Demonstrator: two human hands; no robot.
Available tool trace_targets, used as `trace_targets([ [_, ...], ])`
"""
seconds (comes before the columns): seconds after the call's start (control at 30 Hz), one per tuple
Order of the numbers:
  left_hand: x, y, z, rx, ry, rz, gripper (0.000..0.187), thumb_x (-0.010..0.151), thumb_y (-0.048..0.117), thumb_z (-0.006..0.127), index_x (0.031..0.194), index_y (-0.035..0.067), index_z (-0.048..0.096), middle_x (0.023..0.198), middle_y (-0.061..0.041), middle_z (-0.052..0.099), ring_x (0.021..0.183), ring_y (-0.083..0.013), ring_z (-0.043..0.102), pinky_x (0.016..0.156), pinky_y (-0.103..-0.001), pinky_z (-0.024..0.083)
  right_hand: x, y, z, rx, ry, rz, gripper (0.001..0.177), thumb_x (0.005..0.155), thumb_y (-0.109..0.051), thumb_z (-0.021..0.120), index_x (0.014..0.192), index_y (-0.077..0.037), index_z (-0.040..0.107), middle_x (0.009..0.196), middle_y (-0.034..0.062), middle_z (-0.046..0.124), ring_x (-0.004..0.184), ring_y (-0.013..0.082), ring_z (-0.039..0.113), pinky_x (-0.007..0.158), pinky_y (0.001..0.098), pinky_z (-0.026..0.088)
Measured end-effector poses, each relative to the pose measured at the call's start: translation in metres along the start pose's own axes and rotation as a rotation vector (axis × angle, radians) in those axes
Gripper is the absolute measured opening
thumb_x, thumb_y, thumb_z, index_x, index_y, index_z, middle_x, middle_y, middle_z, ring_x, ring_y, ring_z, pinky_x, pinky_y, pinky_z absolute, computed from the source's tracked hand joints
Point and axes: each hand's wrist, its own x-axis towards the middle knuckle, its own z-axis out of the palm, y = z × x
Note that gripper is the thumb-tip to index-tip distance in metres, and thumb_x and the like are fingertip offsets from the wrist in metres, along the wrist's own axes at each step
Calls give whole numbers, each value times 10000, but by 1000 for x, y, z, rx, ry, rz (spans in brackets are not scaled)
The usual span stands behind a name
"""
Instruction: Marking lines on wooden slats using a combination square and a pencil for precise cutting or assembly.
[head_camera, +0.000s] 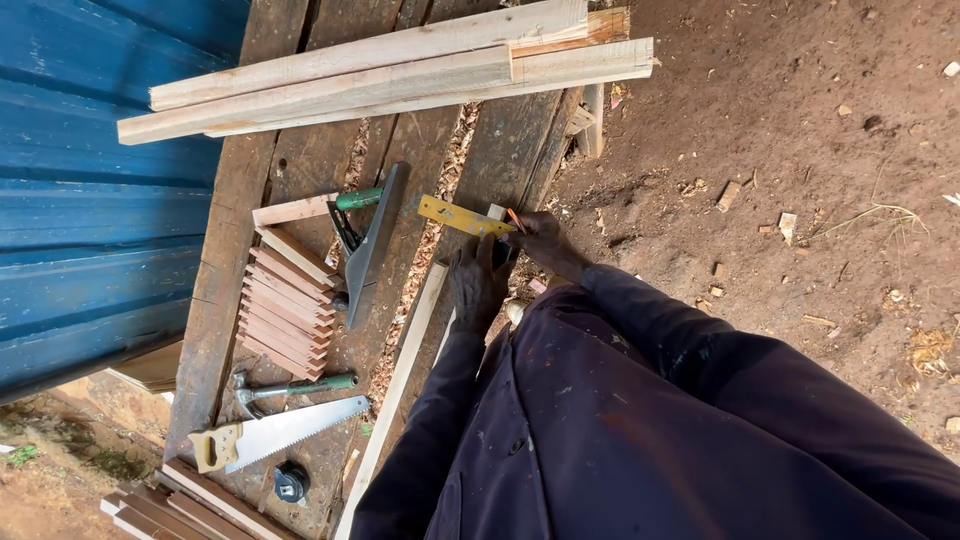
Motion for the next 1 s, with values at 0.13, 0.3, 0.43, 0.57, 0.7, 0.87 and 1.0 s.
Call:
trace_targets([
  [0.13, -1, 3, -4, -3, -22, -14, 616, 746, 412, 845, 1254, 97, 696, 1114, -189, 677, 936, -457, 679, 814, -524, 547, -10, -29, 1, 16, 1, -12, 86, 873, -146, 812, 888, -62, 801, 598, 6, 621, 607, 56, 513, 594, 219, 386],
  [0.3, 0, 5, -4, 5, -20, -67, 573, 788, 454, 810, 1261, 149, 705, 1146, -147, 681, 970, -430, 675, 831, -512, 545, -13, -41, 2, 30, 3, -14, 78, 883, -130, 798, 881, -52, 800, 580, -21, 583, 605, 48, 467, 586, 215, 373],
  [0.43, 2, 7, -6, 8, -28, -69, 590, 736, 398, 855, 1248, 141, 713, 1136, -150, 683, 954, -422, 683, 836, -518, 547, -11, -27, -1, 52, -14, -20, 72, 890, -131, 791, 869, -63, 799, 576, -17, 572, 601, 46, 462, 582, 214, 368],
  [0.57, 2, 8, -7, -2, -28, -82, 581, 746, 396, 851, 1251, 145, 712, 1147, -147, 682, 965, -420, 681, 841, -516, 544, -6, -9, -4, 21, -10, -51, 75, 895, -115, 788, 889, -40, 796, 556, -5, 555, 580, 49, 464, 575, 207, 353],
  [0.7, 2, 8, -10, -14, -32, -82, 590, 732, 367, 866, 1251, 134, 709, 1140, -153, 677, 959, -428, 676, 825, -524, 540, -6, -14, -2, 54, -17, -79, 96, 902, -111, 794, 886, -16, 791, 542, 24, 560, 592, 50, 447, 571, 217, 344],
  [0.87, 2, 10, -10, -4, -56, -103, 599, 731, 355, 867, 1268, 145, 707, 1166, -151, 677, 979, -421, 673, 829, -519, 540, -5, -13, -1, 49, -21, -73, 92, 890, -115, 801, 892, -23, 793, 554, -2, 551, 592, 45, 442, 573, 216, 337],
  [1.0, 0, 6, -7, 19, -55, -103, 604, 722, 367, 871, 1264, 150, 715, 1169, -144, 678, 995, -404, 675, 830, -503, 538, -3, -2, -3, 42, -23, -56, 74, 892, -105, 786, 898, -31, 791, 559, -14, 553, 582, 46, 443, 583, 215, 330],
])
